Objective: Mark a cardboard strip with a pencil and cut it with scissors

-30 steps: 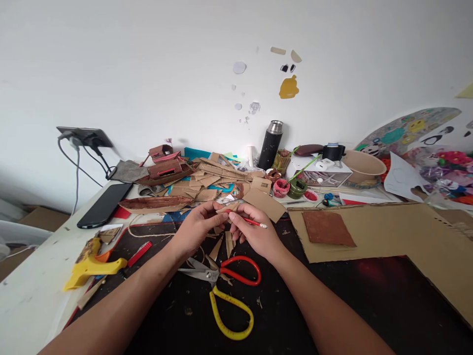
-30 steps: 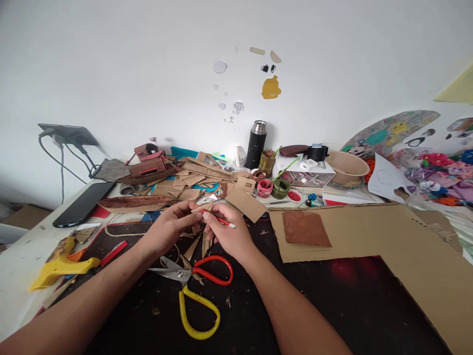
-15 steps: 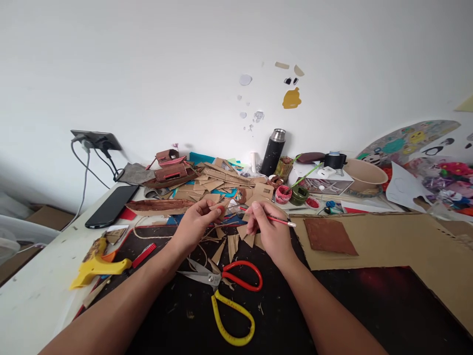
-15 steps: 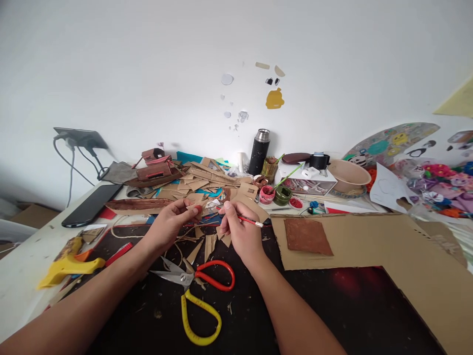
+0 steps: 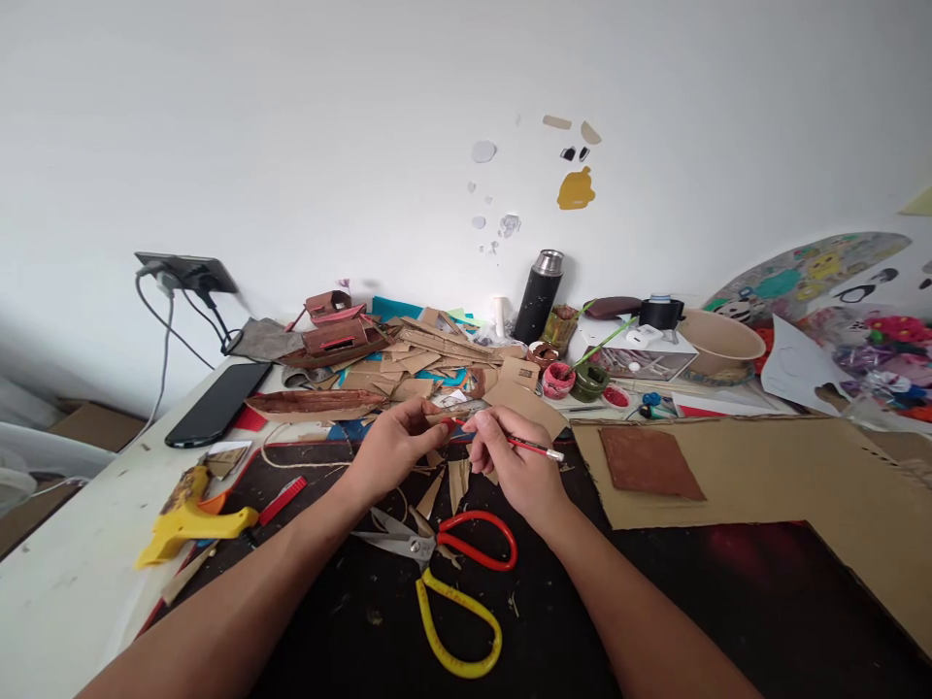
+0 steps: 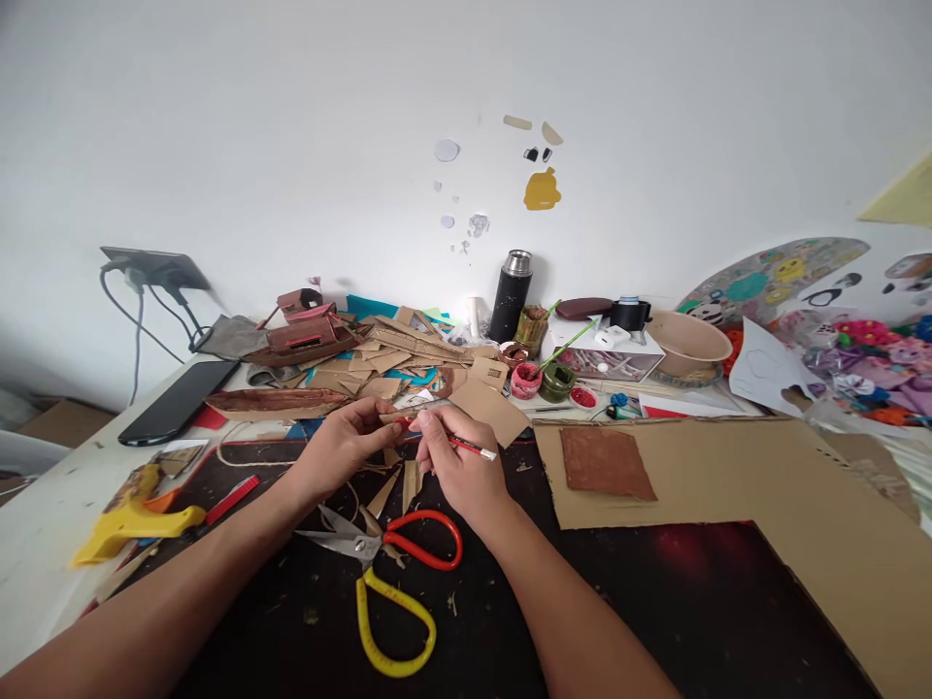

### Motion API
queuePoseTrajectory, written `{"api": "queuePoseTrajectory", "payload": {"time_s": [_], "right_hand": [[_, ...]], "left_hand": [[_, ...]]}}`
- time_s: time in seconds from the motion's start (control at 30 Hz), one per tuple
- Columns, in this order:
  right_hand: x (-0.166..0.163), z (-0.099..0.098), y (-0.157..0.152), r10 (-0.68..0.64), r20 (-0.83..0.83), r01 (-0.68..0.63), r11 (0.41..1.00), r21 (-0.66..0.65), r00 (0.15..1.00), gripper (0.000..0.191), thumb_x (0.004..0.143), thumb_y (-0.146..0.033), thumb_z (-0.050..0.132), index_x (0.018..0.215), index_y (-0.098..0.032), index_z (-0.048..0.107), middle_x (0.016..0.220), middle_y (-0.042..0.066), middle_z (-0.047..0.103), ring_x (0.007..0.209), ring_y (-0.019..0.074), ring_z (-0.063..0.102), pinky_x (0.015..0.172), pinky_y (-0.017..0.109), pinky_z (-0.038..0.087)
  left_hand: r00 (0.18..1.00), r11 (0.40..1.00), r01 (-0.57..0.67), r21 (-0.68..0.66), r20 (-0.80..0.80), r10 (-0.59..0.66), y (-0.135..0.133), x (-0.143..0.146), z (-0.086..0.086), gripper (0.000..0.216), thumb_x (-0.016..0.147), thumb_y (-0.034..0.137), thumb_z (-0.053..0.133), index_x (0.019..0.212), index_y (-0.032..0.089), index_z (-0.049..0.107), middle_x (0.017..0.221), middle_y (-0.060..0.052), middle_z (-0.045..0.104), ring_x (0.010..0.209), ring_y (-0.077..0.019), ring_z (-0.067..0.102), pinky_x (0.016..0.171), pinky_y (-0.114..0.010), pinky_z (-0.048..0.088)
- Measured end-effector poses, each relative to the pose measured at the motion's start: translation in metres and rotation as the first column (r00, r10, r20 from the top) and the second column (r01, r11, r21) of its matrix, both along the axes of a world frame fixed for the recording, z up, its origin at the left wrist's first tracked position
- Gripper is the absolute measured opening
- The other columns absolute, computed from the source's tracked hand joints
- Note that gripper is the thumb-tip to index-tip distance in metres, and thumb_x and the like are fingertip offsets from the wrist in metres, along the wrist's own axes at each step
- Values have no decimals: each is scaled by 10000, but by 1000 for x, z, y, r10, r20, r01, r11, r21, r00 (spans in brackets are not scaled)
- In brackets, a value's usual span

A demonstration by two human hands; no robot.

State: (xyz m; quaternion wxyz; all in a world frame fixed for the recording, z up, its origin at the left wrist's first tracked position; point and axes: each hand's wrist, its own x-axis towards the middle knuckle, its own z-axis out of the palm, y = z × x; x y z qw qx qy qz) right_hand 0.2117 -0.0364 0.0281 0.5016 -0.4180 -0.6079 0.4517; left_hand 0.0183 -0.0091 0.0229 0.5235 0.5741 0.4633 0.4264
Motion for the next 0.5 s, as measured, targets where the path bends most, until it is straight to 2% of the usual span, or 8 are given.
{"api": "queuePoseTrajectory", "payload": {"time_s": [0.3, 0.5], "right_hand": [[0, -3, -1, 28, 65, -27, 1000, -6, 998, 482, 1061, -645, 536, 904, -225, 711, 655, 11, 650, 548, 161, 623, 508, 271, 478], [0, -4, -1, 40, 107, -40, 999, -3, 993, 476, 1081, -623, 514, 888, -229, 701, 660, 10, 650, 551, 163, 628, 526, 279, 492]], "left_hand": [[996, 997, 20, 73, -86, -14, -2, 1, -1, 276, 798, 442, 811, 883, 198, 713, 893, -43, 801, 825, -224, 728, 772, -304, 542], [971, 988, 13, 156, -238, 25, -5, 2, -2, 199, 843, 388, 740, 894, 198, 716, 822, -13, 772, 733, -192, 666, 699, -279, 490]]}}
